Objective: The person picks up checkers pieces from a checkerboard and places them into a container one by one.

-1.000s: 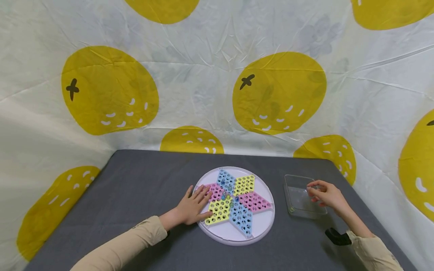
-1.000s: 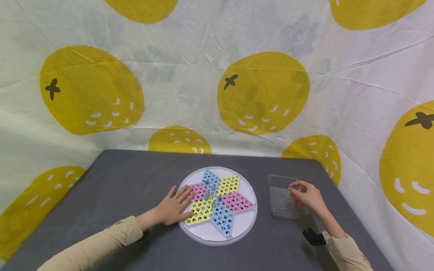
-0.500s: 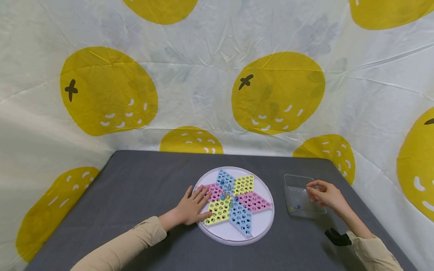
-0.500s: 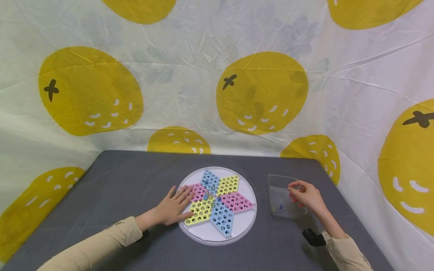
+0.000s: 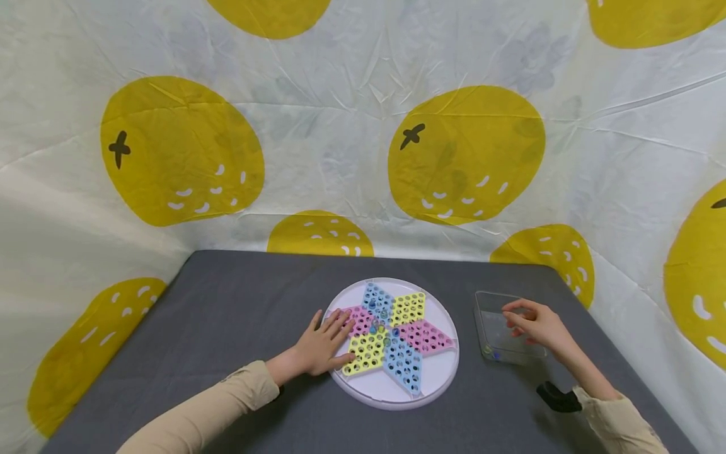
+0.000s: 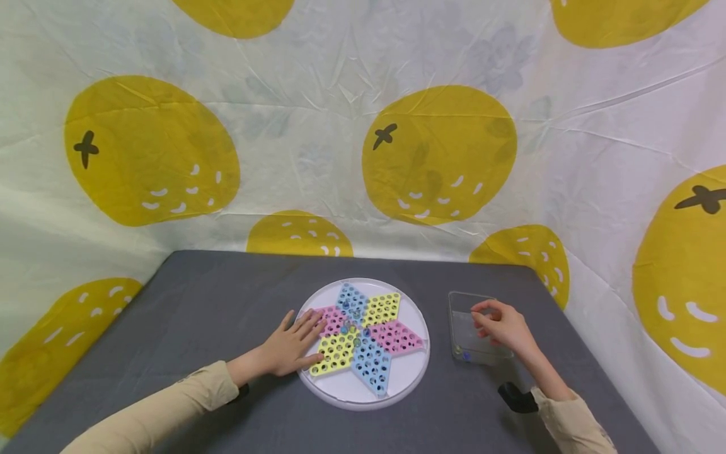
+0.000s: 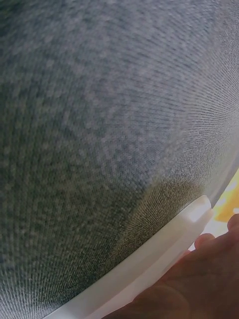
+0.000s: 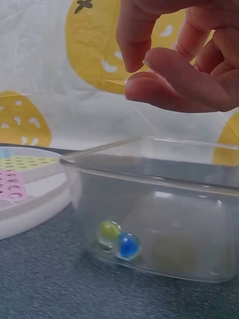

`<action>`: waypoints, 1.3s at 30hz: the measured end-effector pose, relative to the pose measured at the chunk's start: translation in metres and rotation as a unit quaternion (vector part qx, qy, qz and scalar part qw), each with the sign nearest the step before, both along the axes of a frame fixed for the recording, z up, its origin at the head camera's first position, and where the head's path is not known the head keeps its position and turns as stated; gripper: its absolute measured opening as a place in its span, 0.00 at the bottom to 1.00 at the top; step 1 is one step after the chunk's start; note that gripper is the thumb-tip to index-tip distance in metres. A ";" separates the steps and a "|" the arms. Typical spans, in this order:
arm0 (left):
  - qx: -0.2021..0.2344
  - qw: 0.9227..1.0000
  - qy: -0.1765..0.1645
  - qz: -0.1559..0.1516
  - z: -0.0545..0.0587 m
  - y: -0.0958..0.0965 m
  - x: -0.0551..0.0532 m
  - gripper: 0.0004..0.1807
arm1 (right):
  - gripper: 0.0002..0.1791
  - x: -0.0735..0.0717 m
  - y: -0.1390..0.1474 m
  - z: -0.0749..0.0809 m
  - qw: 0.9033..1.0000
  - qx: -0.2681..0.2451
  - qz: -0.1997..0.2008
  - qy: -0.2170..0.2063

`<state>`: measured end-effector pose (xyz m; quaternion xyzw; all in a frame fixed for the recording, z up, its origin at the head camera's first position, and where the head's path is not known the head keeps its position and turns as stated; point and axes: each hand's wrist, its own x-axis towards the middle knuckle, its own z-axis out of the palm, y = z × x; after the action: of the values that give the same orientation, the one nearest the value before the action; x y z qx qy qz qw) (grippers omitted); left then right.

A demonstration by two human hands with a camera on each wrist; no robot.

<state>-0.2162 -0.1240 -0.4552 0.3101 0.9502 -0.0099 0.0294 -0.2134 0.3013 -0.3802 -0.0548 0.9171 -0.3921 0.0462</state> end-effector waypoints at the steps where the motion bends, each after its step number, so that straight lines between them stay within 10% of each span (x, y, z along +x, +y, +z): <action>1: 0.001 1.000 0.000 -0.001 -0.001 0.000 0.000 0.39 | 0.22 0.000 -0.002 0.001 1.000 0.000 -0.001 0.000; 39: 0.001 1.000 -0.005 0.000 -0.007 0.000 -0.004 0.39 | 0.14 -0.011 -0.081 -0.011 0.997 -0.020 0.071 -0.002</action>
<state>-0.2198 -0.1241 -0.4617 0.3102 0.9501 -0.0077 0.0336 -0.2249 0.2201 -0.3909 -0.1198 0.9029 -0.4058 0.0751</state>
